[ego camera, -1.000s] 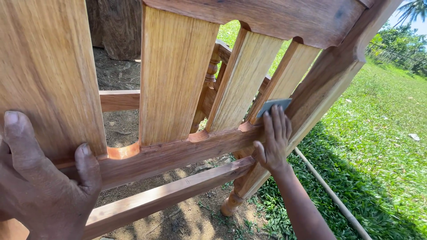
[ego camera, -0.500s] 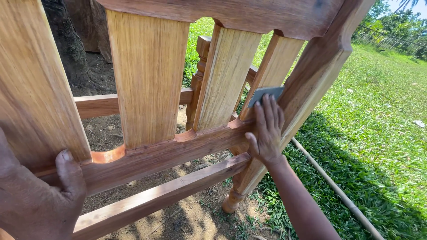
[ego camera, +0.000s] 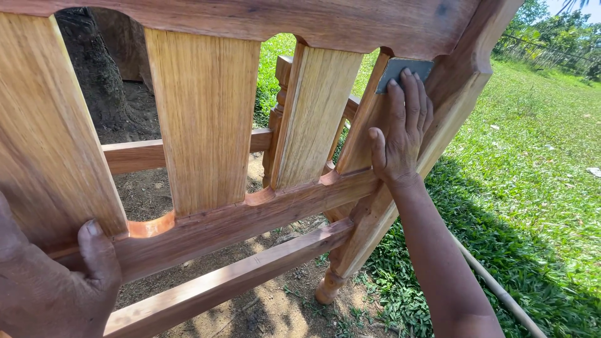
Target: Sanding the surfaces of a wooden chair using a piece of sandpaper.
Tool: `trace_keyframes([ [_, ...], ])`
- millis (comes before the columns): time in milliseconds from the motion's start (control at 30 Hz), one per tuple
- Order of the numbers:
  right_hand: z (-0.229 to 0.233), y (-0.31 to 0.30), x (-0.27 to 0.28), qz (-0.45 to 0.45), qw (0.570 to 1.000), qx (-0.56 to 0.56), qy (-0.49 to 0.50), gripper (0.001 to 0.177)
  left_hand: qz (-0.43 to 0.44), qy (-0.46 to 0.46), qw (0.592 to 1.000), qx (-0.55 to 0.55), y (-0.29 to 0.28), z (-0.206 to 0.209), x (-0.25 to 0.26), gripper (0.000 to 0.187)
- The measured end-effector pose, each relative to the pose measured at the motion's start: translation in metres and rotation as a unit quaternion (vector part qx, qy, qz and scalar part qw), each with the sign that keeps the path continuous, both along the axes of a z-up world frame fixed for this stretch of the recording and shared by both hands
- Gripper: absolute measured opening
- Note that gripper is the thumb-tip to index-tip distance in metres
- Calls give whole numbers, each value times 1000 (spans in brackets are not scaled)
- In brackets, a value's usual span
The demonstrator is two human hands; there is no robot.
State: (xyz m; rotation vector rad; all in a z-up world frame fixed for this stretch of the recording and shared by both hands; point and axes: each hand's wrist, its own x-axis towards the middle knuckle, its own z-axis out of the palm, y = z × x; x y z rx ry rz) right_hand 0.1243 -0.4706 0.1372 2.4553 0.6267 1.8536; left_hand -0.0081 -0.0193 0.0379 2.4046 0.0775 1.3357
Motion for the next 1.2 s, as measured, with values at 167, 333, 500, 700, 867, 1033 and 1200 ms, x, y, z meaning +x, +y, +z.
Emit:
trace_keyframes([
  [167, -10, 10, -4, 19, 1000, 16, 1, 74, 12, -8, 1000, 5, 12, -25, 6, 84],
  [333, -22, 12, -2, -14, 1000, -24, 11, 75, 31, -90, 990, 101, 16, -35, 8, 89],
  [500, -12, 16, -3, 37, 997, 63, 4, 75, 28, -106, 988, 109, 18, -34, 6, 89],
  [700, -25, 8, 0, 16, 999, 17, 30, 75, 16, -88, 991, 95, 15, -36, 7, 86],
  [867, -77, 5, -8, 10, 999, 36, 17, 78, 15, -99, 990, 96, 15, -36, 7, 83],
  [1033, -141, 3, -23, 18, 995, -28, 99, 74, 44, -117, 984, 127, 15, -28, 6, 88],
  [1200, -94, -2, -10, 13, 998, -16, 63, 71, 20, -66, 996, 59, 6, -14, 2, 85],
])
